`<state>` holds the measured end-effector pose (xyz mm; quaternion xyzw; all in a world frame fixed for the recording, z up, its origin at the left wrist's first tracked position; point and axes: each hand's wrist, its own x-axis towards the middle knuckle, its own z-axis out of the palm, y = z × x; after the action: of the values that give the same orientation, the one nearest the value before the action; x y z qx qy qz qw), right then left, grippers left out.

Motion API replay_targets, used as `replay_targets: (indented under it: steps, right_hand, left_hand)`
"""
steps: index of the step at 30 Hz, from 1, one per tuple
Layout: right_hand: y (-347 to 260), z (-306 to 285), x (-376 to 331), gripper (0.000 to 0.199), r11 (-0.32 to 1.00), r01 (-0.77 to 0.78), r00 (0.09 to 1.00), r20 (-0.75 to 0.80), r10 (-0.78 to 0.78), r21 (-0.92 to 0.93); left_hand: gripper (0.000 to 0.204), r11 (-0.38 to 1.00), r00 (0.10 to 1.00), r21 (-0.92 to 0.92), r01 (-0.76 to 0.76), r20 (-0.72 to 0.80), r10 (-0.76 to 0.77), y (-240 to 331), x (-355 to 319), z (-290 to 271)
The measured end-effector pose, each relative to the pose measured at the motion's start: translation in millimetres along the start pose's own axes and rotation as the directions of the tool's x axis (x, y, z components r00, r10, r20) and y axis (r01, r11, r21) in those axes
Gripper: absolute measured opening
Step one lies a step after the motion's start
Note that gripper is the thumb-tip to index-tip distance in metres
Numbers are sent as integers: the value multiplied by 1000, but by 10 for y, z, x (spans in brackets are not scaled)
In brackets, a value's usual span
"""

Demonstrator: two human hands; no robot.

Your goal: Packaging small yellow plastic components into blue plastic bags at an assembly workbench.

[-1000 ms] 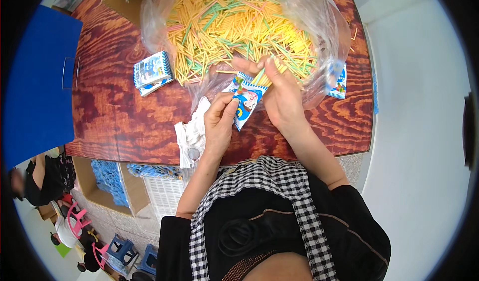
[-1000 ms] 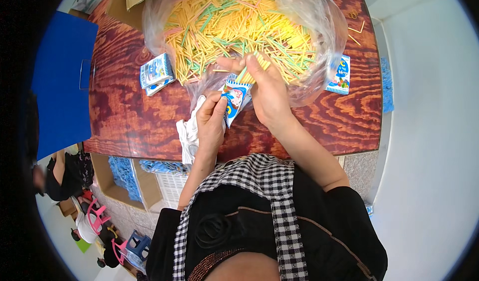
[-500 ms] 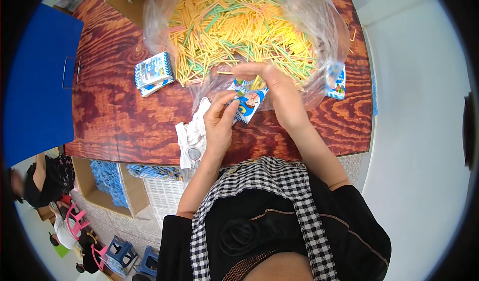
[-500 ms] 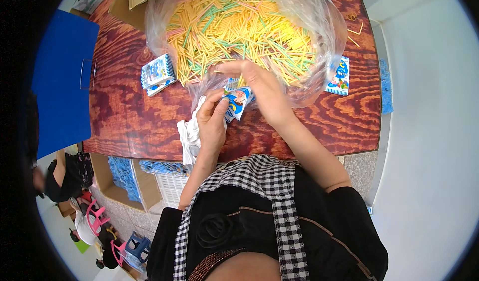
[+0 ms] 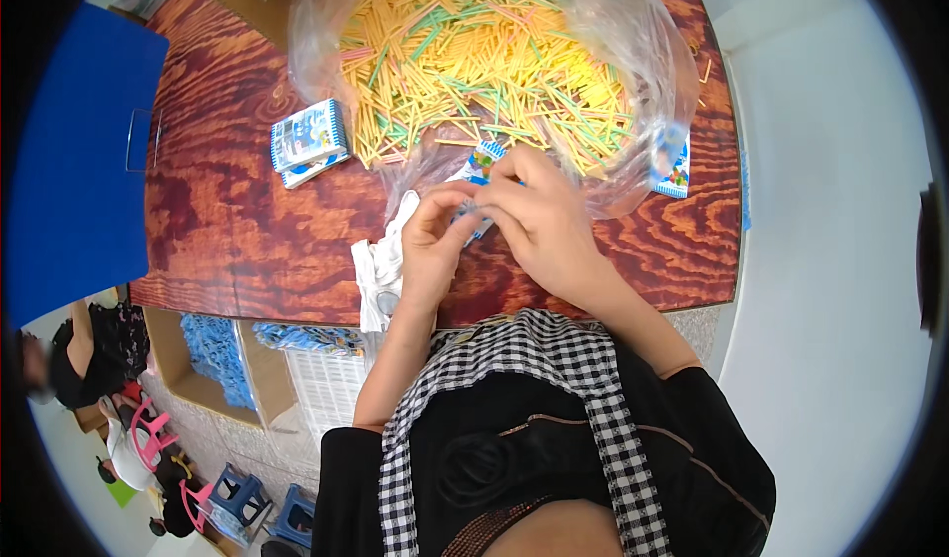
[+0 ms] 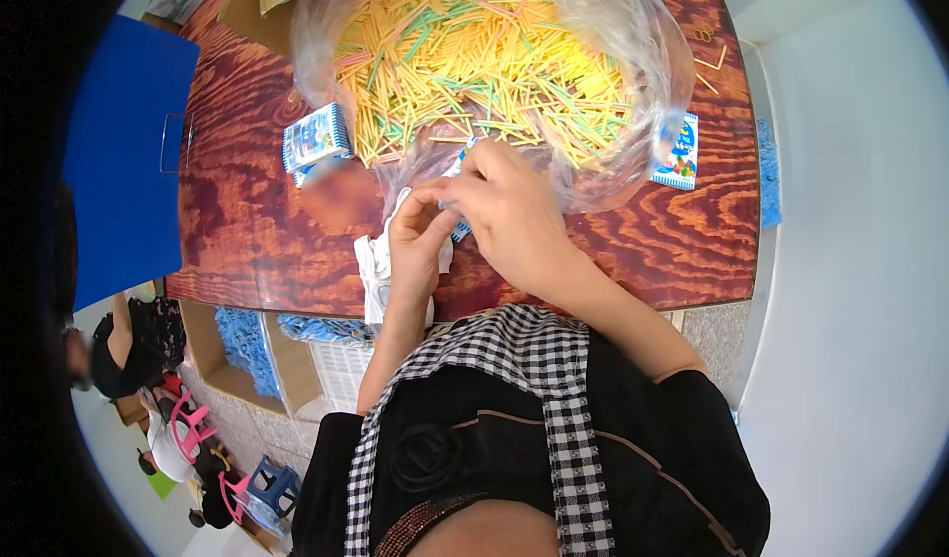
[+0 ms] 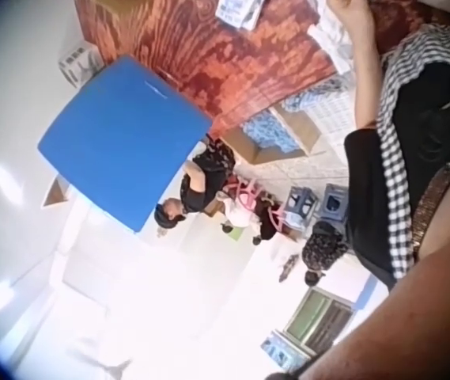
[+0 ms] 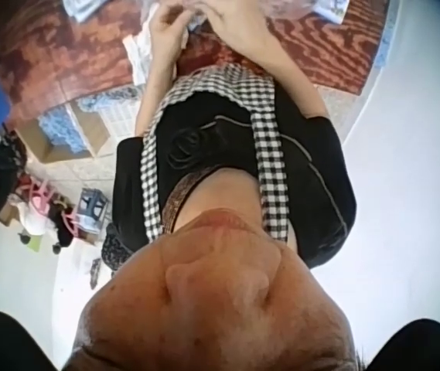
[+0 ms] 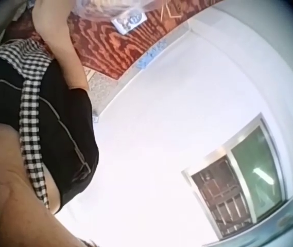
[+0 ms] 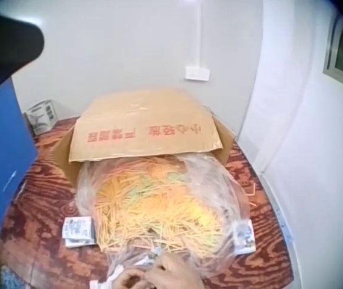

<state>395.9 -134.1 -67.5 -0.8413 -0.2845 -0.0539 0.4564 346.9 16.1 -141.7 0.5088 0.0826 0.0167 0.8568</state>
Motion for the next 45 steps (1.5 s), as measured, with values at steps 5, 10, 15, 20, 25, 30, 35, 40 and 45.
replay_targets:
  steps: [5, 10, 15, 20, 25, 30, 35, 40, 45]
  right_hand:
    - [28, -179, 77, 10, 971, 68, 998, 11, -68, -229]
    - [-50, -185, 96, 14, 1000, 0, 988, 152, 2, -15]
    - [-137, -76, 215, 18, 988, 126, 987, 91, -134, 85]
    - [-88, 27, 248, 10, 992, 28, 997, 64, -36, 124]
    - [-92, 134, 237, 10, 988, 141, 989, 37, -143, 56]
    - [-131, 190, 255, 8, 991, 103, 994, 30, -106, 89]
    - [26, 269, 278, 14, 954, 21, 998, 57, -40, 299]
    - [159, 252, 73, 16, 979, -61, 984, 175, 27, 196]
    - [317, 114, -73, 14, 980, -92, 990, 118, 72, 177]
  left_hand:
    - [35, 794, 973, 565, -226, 162, 162, 270, 13, 76]
    - [41, 753, 949, 580, -311, 230, 215, 452, 15, 160]
    - [29, 837, 968, 489, -244, 168, 184, 414, -43, 5]
    - [11, 982, 988, 109, -153, 48, 148, 501, -40, -50]
    - [9, 975, 985, 140, -172, 31, 170, 487, -13, -110]
    - [12, 965, 979, 196, -176, -63, 192, 436, -25, -184]
    - [13, 952, 935, 205, -229, -227, 274, 608, 122, -462]
    - [15, 768, 818, 556, -317, -250, 518, 622, 540, -1032]
    - [26, 172, 657, 979, -113, -56, 752, 528, 750, -1252]
